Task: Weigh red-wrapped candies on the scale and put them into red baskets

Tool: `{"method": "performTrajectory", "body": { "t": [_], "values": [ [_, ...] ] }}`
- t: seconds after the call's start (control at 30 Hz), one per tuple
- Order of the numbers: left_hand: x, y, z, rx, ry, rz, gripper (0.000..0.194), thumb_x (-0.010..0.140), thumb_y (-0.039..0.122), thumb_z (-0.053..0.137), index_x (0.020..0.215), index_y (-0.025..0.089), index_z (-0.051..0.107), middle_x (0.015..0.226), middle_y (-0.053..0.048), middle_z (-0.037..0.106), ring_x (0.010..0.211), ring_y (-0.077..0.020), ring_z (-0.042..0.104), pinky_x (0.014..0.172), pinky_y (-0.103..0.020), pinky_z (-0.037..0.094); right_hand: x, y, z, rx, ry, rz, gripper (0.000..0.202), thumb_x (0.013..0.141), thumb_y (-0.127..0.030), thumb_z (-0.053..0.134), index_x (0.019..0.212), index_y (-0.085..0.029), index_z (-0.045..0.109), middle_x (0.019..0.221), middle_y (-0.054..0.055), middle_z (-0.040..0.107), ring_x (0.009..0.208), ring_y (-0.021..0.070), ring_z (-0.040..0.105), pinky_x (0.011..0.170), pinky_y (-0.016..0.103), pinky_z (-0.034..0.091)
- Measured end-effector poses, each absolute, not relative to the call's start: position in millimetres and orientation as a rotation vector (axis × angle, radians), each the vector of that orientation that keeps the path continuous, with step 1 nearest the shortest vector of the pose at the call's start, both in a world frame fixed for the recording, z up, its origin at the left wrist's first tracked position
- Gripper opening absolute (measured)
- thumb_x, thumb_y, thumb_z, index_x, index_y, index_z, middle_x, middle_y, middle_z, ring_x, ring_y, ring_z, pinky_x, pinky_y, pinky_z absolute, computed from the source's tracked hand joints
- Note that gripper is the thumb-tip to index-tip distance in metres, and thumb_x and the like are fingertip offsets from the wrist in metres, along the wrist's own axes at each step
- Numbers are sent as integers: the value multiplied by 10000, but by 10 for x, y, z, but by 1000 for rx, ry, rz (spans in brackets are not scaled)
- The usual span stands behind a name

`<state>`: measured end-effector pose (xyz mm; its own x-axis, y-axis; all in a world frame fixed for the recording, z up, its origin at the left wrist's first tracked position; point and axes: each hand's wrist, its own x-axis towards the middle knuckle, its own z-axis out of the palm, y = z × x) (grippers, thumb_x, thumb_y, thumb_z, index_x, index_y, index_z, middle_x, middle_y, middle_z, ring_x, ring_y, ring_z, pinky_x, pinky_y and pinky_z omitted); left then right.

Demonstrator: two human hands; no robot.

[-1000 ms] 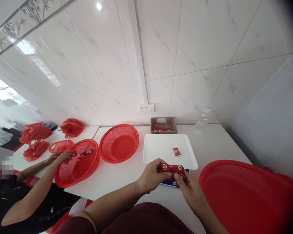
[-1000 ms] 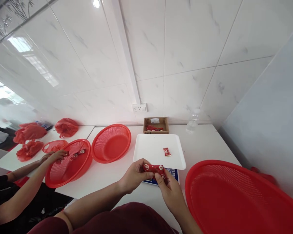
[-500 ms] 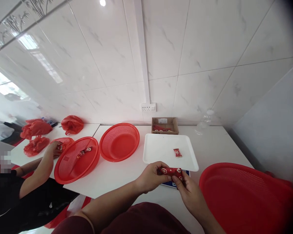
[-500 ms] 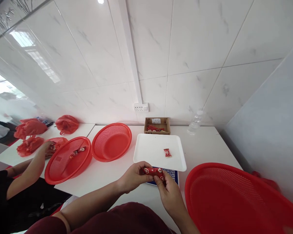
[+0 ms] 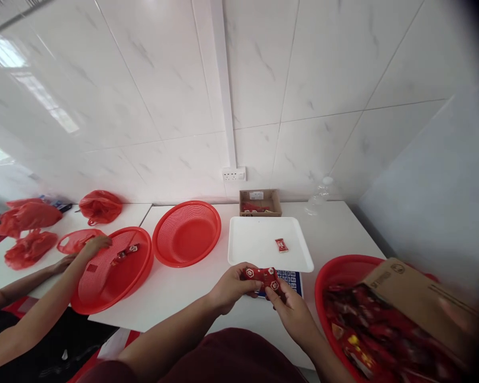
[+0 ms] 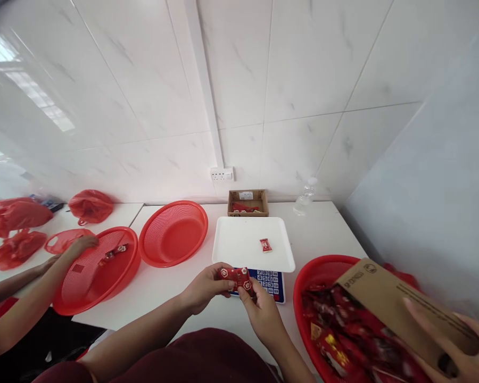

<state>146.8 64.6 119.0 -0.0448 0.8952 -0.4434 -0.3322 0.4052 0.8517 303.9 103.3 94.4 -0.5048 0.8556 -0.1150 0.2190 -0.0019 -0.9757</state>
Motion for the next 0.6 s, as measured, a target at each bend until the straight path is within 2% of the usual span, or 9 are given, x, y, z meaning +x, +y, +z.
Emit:
{"method": "performTrajectory", "body": {
  "t": [0.2, 0.4, 0.5, 0.6],
  "values": [
    [1220, 666, 1118, 491, 1183, 1042, 373, 562, 261, 817, 832, 149, 585, 801, -27, 656, 678, -110, 551, 604, -234, 340, 3045, 943, 664, -1303, -1635, 1494, 412, 778, -523, 533, 1005, -199, 645, 853, 61, 699, 770, 200, 629, 698, 328, 516],
    [846, 559, 1050, 465, 1193, 1060, 304, 598, 213, 797, 808, 168, 583, 738, 20, 624, 614, -78, 511, 602, -218, 344, 3594, 964, 213, -1614, -1533, 1154, 388, 749, -478, 518, 987, -193, 634, 915, 85, 686, 832, 221, 622, 825, 396, 489],
    [698, 516, 1000, 468, 1214, 1039, 276, 617, 204, 785, 815, 163, 597, 750, 18, 625, 619, -72, 506, 599, -206, 360, 3961, 1002, 52, -1799, -1349, 1007, 347, 691, -436, 561, 931, -196, 633, 971, 108, 666, 957, 269, 588, 930, 457, 421],
    [620, 503, 964, 411, 1218, 1045, 247, 624, 173, 766, 805, 161, 599, 758, 18, 626, 622, -67, 521, 589, -189, 387, 4333, 1070, 38, -1817, -1128, 1073, 325, 597, -364, 652, 866, -183, 641, 1088, 162, 620, 1161, 331, 475, 989, 470, 358]
  ]
}}
